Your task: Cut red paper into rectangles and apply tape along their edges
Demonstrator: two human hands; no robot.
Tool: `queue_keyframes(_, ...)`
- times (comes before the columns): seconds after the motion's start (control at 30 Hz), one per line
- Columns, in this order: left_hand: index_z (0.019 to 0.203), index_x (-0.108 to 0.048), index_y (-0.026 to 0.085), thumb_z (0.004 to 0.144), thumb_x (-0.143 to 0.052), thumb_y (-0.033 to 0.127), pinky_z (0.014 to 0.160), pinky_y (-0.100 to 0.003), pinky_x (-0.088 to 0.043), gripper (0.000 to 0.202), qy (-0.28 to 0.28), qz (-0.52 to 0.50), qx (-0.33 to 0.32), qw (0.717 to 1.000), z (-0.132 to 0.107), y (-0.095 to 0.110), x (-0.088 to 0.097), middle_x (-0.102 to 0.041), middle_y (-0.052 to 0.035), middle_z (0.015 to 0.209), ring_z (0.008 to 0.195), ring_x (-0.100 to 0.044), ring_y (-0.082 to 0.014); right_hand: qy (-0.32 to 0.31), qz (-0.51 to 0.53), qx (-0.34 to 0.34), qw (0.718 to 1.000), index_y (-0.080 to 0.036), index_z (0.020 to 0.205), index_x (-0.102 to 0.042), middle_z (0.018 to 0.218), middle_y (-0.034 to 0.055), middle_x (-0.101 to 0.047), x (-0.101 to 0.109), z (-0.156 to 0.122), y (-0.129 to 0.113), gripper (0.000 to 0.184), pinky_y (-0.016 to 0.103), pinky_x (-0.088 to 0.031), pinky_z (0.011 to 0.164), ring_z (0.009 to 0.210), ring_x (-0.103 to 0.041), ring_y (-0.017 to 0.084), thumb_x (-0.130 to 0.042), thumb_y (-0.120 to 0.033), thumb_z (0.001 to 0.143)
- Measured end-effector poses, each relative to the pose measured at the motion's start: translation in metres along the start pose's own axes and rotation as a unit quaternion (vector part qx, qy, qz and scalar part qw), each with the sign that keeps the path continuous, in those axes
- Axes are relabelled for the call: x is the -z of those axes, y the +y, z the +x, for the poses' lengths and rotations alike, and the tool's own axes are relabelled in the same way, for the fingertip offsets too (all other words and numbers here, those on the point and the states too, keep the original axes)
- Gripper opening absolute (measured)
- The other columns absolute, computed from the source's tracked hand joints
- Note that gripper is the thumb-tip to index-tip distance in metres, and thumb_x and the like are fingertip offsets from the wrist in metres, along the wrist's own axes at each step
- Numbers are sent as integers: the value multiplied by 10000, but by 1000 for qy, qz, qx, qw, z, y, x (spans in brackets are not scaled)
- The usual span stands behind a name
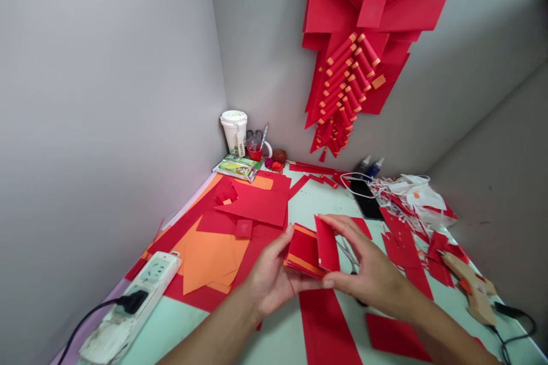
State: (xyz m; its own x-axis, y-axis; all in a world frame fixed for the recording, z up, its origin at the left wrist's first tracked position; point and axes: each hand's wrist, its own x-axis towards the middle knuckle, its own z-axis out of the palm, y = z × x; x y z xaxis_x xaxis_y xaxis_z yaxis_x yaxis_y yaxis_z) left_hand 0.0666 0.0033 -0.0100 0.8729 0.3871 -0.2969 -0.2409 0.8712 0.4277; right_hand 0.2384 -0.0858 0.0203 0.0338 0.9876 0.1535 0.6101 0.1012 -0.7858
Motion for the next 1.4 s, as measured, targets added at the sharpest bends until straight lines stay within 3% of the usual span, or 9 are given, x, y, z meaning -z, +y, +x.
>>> queue_keyframes(0.07, 1156, -638, 100, 957, -414, 486, 839, -462, -495, 489, -1, 3, 17, 1000, 0, 0, 0, -717, -159, 1040, 897, -680, -283, -33, -26, 13, 999, -324, 1425, -382, 1488, 65, -343, 15, 0, -6, 748, 419, -375, 1099, 1380, -344, 263, -724, -264, 762)
queue_keyframes(0.23, 1191, -613, 94, 926, -366, 605, 809, -426, -488, 626, -45, 37, 102, 993, 2, -3, 4, -714, -180, 1001, 856, -684, -281, -211, -93, 67, 971, -448, 1446, -344, 1526, -11, -333, 40, 10, -18, 843, 383, -466, 1020, 1346, -420, 251, -653, -89, 749)
queue_keyframes(0.33, 1154, -626, 90, 917, -340, 635, 816, -431, -484, 659, -48, 30, 123, 991, 4, -3, 6, -715, -174, 969, 852, -683, -280, -244, -97, 96, 960, -457, 1463, -297, 1545, -32, -318, 44, 18, -17, 913, 359, -496, 989, 1334, -443, 248, -662, -65, 724)
queue_keyframes(0.5, 1139, -622, 51, 915, -337, 636, 838, -426, -476, 689, -30, 5, 120, 992, 3, 1, 5, -704, -190, 988, 921, -674, -300, -172, -101, 57, 978, -381, 1504, -236, 1545, 7, -328, 43, 16, -9, 840, 423, -416, 1073, 1387, -364, 255, -678, -222, 807)
queue_keyframes(0.67, 1164, -611, 61, 938, -325, 599, 827, -427, -473, 650, -16, -12, 71, 997, 2, 0, 1, -703, -197, 1001, 909, -674, -297, -115, -103, -28, 988, -338, 1516, -209, 1548, 68, -322, 17, -9, -9, 946, 467, -400, 1084, 1397, -338, 295, -751, -437, 747)
queue_keyframes(0.87, 1174, -617, 84, 956, -303, 570, 726, -356, -472, 618, -44, -13, 57, 997, 2, -3, -1, -699, -195, 1002, 940, -670, -302, -69, -127, -18, 989, -258, 1463, -360, 1498, 88, -395, -10, -14, -5, 690, 458, -361, 1118, 1368, -381, 256, -642, -306, 835)
queue_keyframes(1.13, 1157, -636, 113, 963, -280, 575, 762, -355, -462, 615, -99, -1, 31, 995, 1, -3, -2, -698, -172, 975, 903, -671, -275, -44, -128, 5, 991, -261, 1389, -466, 1455, 97, -425, -17, -2, -3, 636, 477, -405, 1070, 1339, -396, 283, -648, -219, 781)
queue_keyframes(1.23, 1106, -660, 112, 935, -435, 544, 744, -337, -473, 516, -69, 29, 1, 997, 0, -7, -2, -699, -156, 943, 869, -672, -255, -40, -134, 26, 990, -277, 1404, -437, 1445, 93, -422, -20, -5, 1, 638, 469, -406, 1069, 1324, -409, 275, -635, -216, 800)
queue_keyframes(1.4, 922, -701, 114, 812, -674, 171, 754, -348, -501, 127, 23, 89, -71, 993, -2, -16, -4, -712, -105, 842, 790, -688, -234, -12, -189, 93, 978, -277, 1427, -365, 1416, 105, -428, -26, -11, 6, 652, 481, -417, 1051, 1302, -412, 273, -601, -178, 828)
